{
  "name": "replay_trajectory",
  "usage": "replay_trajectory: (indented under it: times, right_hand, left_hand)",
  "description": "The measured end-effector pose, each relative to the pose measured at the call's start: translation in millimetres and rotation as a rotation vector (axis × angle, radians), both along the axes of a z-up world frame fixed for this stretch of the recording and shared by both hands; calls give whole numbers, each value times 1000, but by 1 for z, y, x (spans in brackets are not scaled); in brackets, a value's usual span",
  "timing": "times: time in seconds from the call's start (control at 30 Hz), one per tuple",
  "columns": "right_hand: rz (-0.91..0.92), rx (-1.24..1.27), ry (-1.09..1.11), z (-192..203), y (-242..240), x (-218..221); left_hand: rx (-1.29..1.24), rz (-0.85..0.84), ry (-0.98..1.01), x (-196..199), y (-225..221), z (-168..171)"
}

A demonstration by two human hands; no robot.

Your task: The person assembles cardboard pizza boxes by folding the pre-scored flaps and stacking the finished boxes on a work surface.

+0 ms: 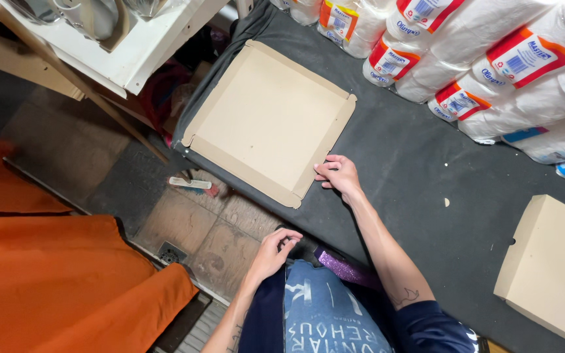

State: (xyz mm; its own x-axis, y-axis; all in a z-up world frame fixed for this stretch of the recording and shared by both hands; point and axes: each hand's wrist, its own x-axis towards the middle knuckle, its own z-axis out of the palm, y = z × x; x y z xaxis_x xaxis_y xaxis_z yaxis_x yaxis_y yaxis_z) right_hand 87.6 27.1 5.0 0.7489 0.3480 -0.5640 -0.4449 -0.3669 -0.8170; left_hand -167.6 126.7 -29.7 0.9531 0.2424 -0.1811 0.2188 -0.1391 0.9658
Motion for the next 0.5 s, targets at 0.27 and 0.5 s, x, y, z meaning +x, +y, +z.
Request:
replay_trajectory:
  times: [0.27,0.5]
  right_hand:
    - [-98,68,58,-12,3,1]
    - [-136,-11,57,-7,12,4]
  left_hand:
    - [43,138,-89,20,20,5]
    - [406,137,-131,35,39,25]
